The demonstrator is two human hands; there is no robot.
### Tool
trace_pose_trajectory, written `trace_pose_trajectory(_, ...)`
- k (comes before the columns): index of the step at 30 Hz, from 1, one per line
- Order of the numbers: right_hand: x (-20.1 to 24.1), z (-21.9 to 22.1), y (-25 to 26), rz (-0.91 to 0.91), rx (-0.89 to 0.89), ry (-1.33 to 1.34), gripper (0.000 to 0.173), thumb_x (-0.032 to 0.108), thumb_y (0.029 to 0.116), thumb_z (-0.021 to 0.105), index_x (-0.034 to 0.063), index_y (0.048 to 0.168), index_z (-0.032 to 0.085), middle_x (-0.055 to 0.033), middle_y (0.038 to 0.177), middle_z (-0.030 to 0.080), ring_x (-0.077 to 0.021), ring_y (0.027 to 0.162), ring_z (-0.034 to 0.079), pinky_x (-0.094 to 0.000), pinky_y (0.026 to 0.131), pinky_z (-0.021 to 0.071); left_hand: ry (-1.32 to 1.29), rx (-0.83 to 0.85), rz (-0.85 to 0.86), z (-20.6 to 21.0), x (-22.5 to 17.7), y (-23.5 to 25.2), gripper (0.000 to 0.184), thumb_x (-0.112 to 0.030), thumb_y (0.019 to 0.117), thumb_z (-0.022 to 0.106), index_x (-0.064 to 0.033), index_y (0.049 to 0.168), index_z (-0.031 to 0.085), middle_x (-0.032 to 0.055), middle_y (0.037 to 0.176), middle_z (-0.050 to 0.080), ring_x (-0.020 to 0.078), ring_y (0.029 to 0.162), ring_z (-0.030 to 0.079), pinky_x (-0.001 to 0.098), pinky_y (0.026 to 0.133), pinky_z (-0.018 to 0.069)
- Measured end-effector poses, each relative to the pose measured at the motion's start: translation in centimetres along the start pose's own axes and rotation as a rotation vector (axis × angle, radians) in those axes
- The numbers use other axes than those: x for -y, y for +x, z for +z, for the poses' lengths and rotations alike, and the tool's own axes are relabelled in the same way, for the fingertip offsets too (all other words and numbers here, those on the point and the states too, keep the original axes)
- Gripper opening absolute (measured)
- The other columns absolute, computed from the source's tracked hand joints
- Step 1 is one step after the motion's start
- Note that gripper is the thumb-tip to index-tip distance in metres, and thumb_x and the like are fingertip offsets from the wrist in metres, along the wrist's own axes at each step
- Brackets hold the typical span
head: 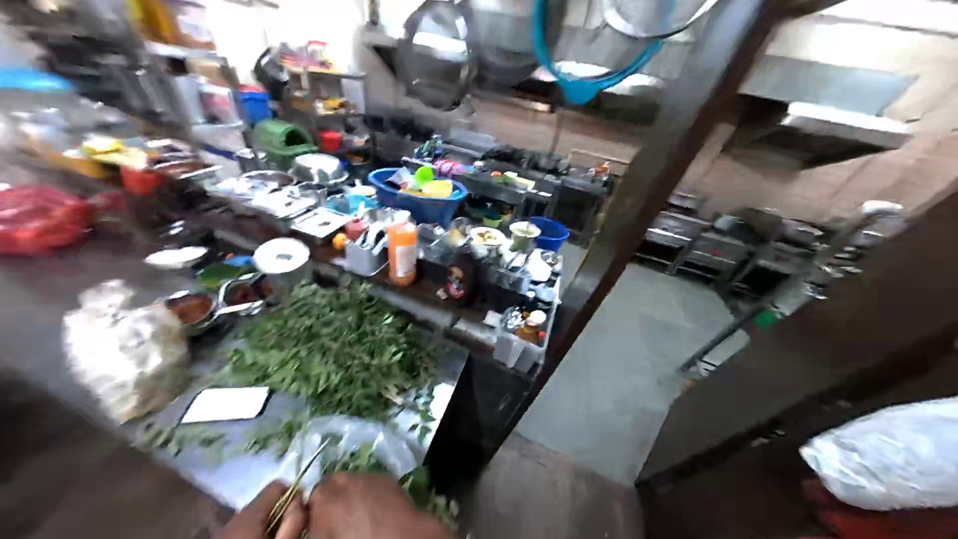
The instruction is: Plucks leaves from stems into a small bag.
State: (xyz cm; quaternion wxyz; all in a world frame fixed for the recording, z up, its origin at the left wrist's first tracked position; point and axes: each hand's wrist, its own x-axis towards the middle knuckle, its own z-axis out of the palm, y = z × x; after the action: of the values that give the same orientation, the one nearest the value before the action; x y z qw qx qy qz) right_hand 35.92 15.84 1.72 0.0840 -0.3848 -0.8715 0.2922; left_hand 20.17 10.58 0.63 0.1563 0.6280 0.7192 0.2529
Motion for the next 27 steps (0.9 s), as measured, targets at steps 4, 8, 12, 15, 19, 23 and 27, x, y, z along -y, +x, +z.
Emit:
trace_pose_trajectory(4, -2.0, -0.2, -0.5, -0.075, 0.086, 0.097, 0.034, 0.030, 0.1076, 0.044, 0.0051, 0.114, 0.067, -0.0146, 0.110, 0.069, -0.0299, 0.102, 0.069, -0.0511, 0.088, 0.0556, 0.110, -0.290, -0.006, 0.9, 2.3, 1.0, 0.033, -0.033, 0.0991, 0.048, -0.0068, 0.091, 0.067, 0.0108, 0.070, 0.061, 0.0318, 0.063, 0.064, 0.0546, 0.054, 0.0514)
trace_pose_trajectory(8, -4.5, 1.3, -1.2, -0.193, 0.071, 0.235, 0.039, 0.035, 0.1100, 0.040, 0.0055, 0.103, 0.065, -0.0116, 0.089, 0.065, -0.0248, 0.082, 0.066, -0.0457, 0.075, 0.0558, 0.145, -0.362, -0.115, -1.2, 5.5, 0.9, 0.032, -0.037, 0.0991, 0.049, -0.0121, 0.089, 0.065, 0.0049, 0.067, 0.058, 0.0262, 0.059, 0.060, 0.0523, 0.051, 0.0491)
trace_pose_trajectory(12, -5.1, 1.9, 0.0, -0.302, 0.159, 0.303, 0.039, 0.037, 0.1109, 0.037, 0.0077, 0.103, 0.063, -0.0091, 0.083, 0.061, -0.0229, 0.077, 0.063, -0.0434, 0.071, 0.0535, 0.242, -0.439, -0.140, -2.3, 6.5, -0.8, 0.035, -0.039, 0.0973, 0.044, -0.0138, 0.083, 0.063, 0.0023, 0.064, 0.055, 0.0235, 0.055, 0.057, 0.0473, 0.046, 0.0455)
trace_pose_trajectory(15, -4.0, 1.6, 0.9, -0.380, 0.232, 0.276, 0.036, 0.034, 0.1106, 0.039, 0.0079, 0.106, 0.063, -0.0100, 0.087, 0.063, -0.0246, 0.079, 0.065, -0.0451, 0.072, 0.0547, 0.296, -0.518, -0.220, -3.5, 7.0, -2.5, 0.039, -0.041, 0.0972, 0.043, -0.0094, 0.085, 0.063, 0.0072, 0.066, 0.056, 0.0288, 0.056, 0.058, 0.0514, 0.047, 0.0447)
trace_pose_trajectory(19, -6.1, 1.0, 0.1, -0.385, 0.243, 0.248, 0.033, 0.031, 0.1092, 0.044, 0.0063, 0.103, 0.065, -0.0118, 0.088, 0.065, -0.0260, 0.080, 0.067, -0.0469, 0.073, 0.0564, 0.198, -0.620, -0.579, -9.1, 10.3, -5.9, 0.038, -0.026, 0.1058, 0.048, 0.0054, 0.119, 0.064, 0.0321, 0.096, 0.066, 0.0510, 0.086, 0.065, 0.0730, 0.076, 0.0478)
trace_pose_trajectory(23, -10.1, 2.7, 2.8, -0.191, 0.067, 0.109, 0.036, 0.033, 0.1084, 0.045, 0.0057, 0.110, 0.069, -0.0124, 0.097, 0.071, -0.0261, 0.088, 0.071, -0.0473, 0.080, 0.0595, 0.229, -0.684, -0.569, -12.8, 12.6, -8.5, 0.035, -0.025, 0.1047, 0.047, 0.0055, 0.109, 0.064, 0.0246, 0.082, 0.062, 0.0416, 0.073, 0.062, 0.0647, 0.066, 0.0486)
trace_pose_trajectory(27, -14.4, 9.4, 9.3, -0.069, 0.046, 0.032, 0.042, 0.040, 0.1068, 0.046, 0.0103, 0.122, 0.070, -0.0118, 0.116, 0.070, -0.0270, 0.110, 0.068, -0.0479, 0.099, 0.0546, 0.174, -0.640, -0.460, -12.7, 12.5, -8.6, 0.041, -0.039, 0.1052, 0.040, -0.0065, 0.099, 0.065, 0.0056, 0.070, 0.057, 0.0215, 0.060, 0.056, 0.0484, 0.055, 0.0487)
